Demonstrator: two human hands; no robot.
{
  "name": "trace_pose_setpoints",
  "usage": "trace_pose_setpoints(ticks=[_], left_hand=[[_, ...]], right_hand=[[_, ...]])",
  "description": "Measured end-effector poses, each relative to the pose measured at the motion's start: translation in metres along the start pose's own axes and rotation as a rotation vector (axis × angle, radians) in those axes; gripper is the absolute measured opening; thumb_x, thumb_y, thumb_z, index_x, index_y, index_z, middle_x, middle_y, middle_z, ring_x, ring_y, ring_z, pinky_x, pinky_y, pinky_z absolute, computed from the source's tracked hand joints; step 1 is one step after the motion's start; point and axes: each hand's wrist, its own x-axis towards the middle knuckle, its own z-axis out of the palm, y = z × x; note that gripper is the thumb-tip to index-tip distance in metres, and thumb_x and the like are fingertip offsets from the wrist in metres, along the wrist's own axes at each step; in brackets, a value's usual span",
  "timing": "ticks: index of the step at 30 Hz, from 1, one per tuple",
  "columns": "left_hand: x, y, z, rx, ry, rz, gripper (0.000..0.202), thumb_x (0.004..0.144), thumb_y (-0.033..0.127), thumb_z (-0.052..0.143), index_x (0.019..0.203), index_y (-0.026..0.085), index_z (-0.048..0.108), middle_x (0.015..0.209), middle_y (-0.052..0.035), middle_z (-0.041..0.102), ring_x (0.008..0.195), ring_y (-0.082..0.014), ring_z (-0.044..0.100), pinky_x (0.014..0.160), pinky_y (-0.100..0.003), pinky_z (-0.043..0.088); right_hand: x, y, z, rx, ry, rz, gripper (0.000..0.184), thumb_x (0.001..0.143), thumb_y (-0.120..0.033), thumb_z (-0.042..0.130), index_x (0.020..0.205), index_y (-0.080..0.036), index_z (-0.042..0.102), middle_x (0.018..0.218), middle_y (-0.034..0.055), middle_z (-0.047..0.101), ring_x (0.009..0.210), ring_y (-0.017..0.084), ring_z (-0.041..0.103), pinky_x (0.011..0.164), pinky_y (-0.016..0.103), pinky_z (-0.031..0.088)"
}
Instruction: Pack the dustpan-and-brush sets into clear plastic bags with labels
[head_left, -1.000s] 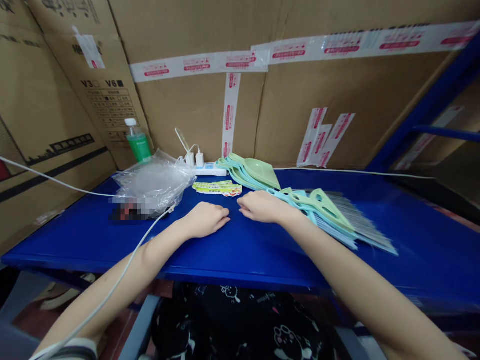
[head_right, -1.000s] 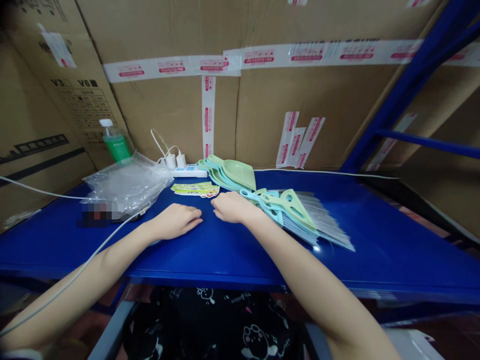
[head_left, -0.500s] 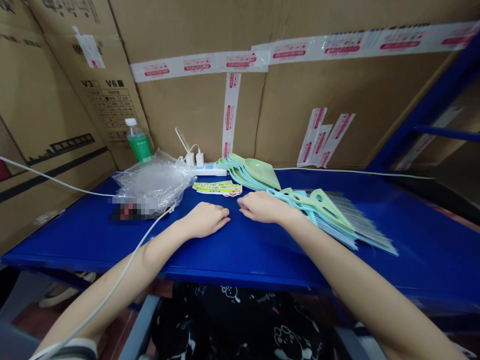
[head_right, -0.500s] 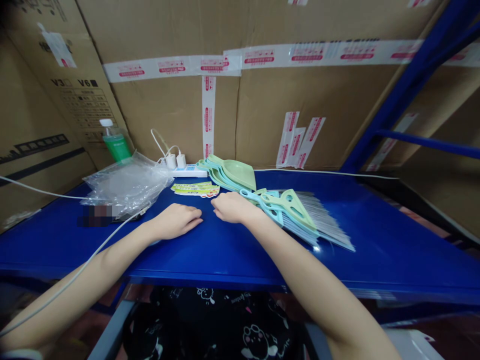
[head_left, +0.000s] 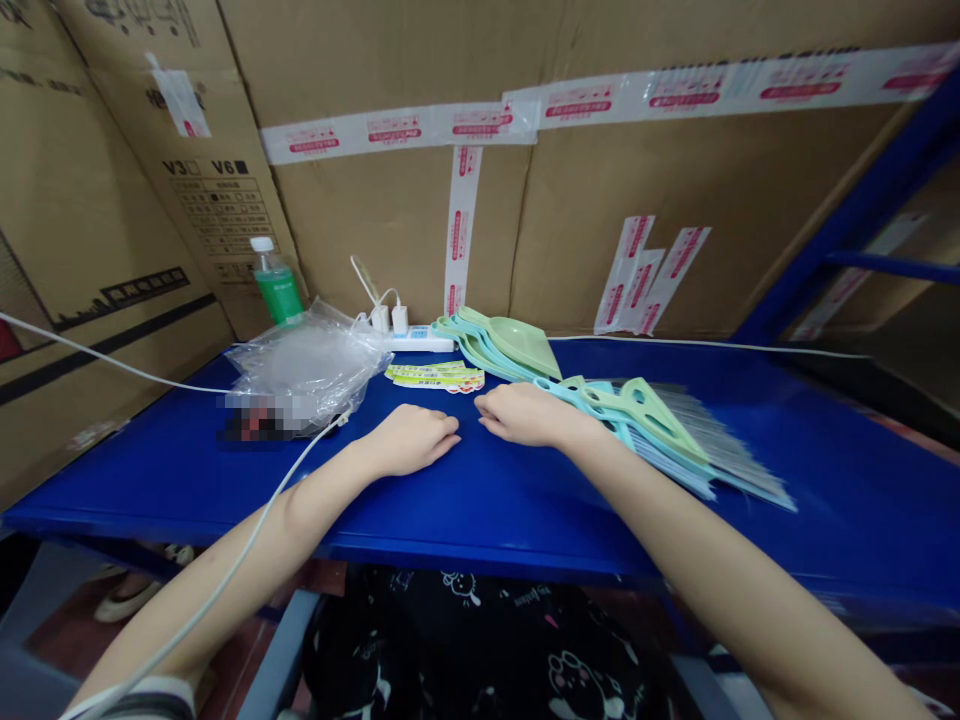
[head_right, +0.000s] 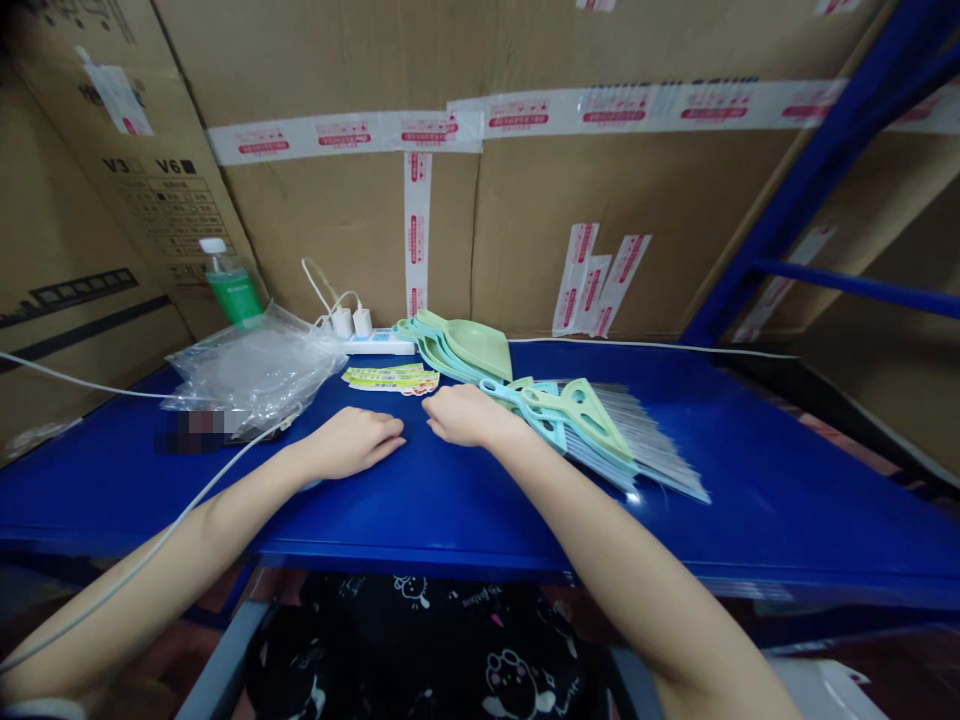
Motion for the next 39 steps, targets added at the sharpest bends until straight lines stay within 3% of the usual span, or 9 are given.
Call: trace_pose_setpoints(ticks=[39], left_hand=[[-0.0002,-0.0007,0.0010,-0.002,0.011,0.006,0.027,0.098,0.029,0.039,0.082,0.018,0.057,0.081,-0.0032,0.068,0.074,-0.0189,0.066,0.058,-0.027,0.042]], right_hand=[[0.0009,0.0002,0.0015,-0.013,0.004,-0.007,0.022,0.091,-0.016,0.046,0.100,-0.014,0.067,0.095,0.0119,0.072,0.084,0.022,0.067,0.062,0.028,0.036]])
